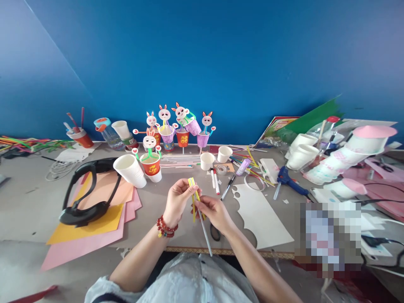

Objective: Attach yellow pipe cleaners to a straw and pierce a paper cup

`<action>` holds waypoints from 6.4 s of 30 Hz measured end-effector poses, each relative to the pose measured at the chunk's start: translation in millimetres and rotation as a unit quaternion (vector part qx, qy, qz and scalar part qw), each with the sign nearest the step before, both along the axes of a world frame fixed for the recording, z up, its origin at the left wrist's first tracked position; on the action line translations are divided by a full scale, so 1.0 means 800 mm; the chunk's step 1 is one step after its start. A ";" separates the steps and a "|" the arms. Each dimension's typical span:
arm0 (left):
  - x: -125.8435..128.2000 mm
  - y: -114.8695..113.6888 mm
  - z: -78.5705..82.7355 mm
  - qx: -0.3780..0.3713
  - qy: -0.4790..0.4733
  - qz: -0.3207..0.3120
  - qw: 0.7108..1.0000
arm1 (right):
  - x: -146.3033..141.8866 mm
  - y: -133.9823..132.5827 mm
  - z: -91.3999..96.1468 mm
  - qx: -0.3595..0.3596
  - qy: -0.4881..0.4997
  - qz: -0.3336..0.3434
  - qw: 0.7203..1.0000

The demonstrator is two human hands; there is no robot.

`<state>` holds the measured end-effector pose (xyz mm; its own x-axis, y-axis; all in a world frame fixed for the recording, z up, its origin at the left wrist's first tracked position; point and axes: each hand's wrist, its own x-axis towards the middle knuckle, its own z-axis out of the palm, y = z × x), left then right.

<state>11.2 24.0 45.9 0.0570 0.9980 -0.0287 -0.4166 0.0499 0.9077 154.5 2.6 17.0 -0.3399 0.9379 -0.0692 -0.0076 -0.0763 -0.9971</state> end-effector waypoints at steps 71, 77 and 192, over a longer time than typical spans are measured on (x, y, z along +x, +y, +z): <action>-0.046 0.053 -0.097 0.083 0.521 0.078 0.846 | 0.116 0.111 0.081 0.249 -0.476 -0.110 0.836; -0.045 0.048 -0.095 0.113 0.544 0.078 0.828 | 0.070 0.164 0.045 0.279 -0.504 -0.075 0.814; -0.020 0.032 -0.043 -0.172 -0.317 -0.152 0.920 | -0.007 0.023 -0.008 0.265 -0.095 -0.113 0.953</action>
<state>-4.7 49.6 11.4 0.4458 0.8713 -0.2050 -0.7769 0.4904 0.3950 148.7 20.6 10.4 -0.1531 0.9059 0.3949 0.2208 0.4209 -0.8798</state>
